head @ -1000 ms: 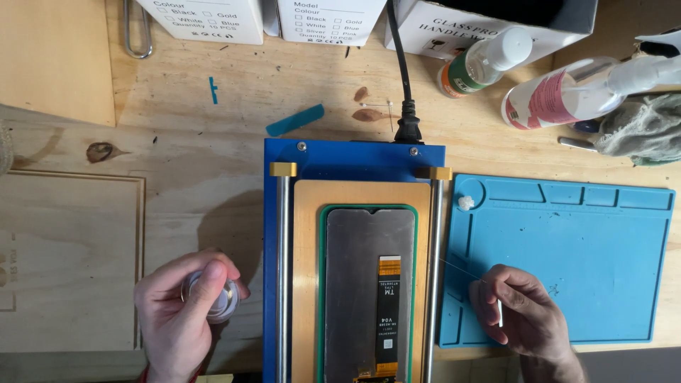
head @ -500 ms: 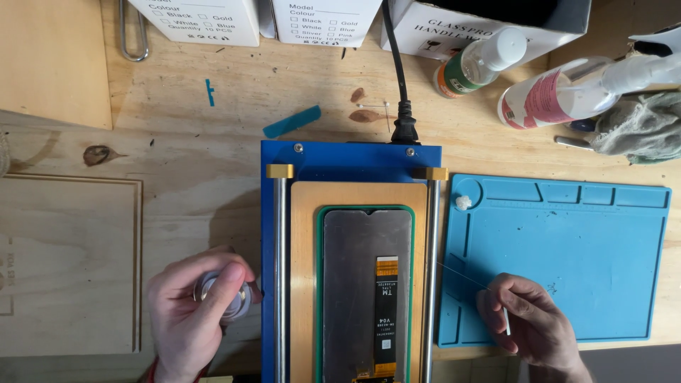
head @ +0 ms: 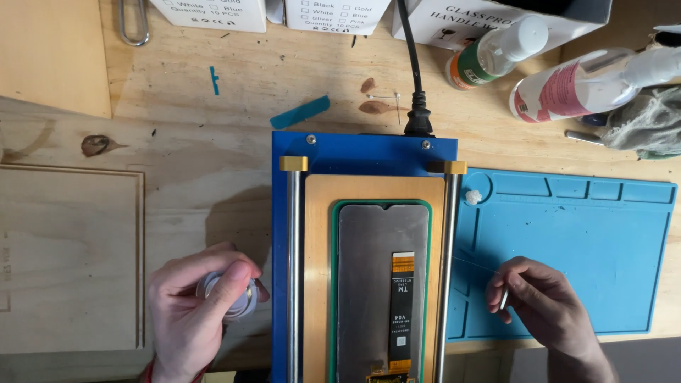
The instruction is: Separating the glass layer from a smartphone display assembly using a heating separator and a thin wire.
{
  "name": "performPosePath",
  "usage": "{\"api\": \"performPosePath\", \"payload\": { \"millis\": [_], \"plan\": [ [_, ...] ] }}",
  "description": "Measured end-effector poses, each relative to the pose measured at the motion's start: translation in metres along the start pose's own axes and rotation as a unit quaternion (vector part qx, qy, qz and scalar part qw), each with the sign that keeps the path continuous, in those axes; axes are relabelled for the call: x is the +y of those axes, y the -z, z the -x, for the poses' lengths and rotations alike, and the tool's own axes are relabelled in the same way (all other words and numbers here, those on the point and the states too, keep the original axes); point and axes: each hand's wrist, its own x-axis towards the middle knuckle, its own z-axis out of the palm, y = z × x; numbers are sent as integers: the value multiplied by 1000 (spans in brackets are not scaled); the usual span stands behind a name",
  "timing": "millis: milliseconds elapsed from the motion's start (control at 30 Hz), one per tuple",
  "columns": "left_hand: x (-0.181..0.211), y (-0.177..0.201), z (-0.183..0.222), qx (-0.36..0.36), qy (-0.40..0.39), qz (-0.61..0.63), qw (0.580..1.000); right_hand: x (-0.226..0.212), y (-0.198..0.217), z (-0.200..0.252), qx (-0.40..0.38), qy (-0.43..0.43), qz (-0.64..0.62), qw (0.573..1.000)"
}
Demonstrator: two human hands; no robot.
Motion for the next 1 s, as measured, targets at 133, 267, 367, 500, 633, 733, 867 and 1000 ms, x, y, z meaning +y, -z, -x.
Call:
{"api": "performPosePath", "payload": {
  "millis": [133,267,367,500,633,733,867,1000],
  "plan": [
    [5,1,-1,-10,-29,-26,999,-2,-1,-5,2,26,7,1000],
    [7,5,0,-16,-43,-57,997,2,8,-7,38,21,22,999],
    [6,9,2,-15,-36,-54,998,-1,8,-9,44,23,29,998],
    [3,11,6,-7,-31,-52,998,-10,-1,-14,38,19,23,999],
    [5,13,8,-1,-26,-60,998,-17,-8,-19,28,26,36,999],
    [4,16,10,1,-28,-66,997,-20,-12,-23,23,33,18,999],
    [2,18,14,3,-28,-66,997,-21,-13,-29,11,53,37,998],
    [2,21,15,8,-29,-73,997,-21,-16,-35,16,59,45,997]
  ]
}}
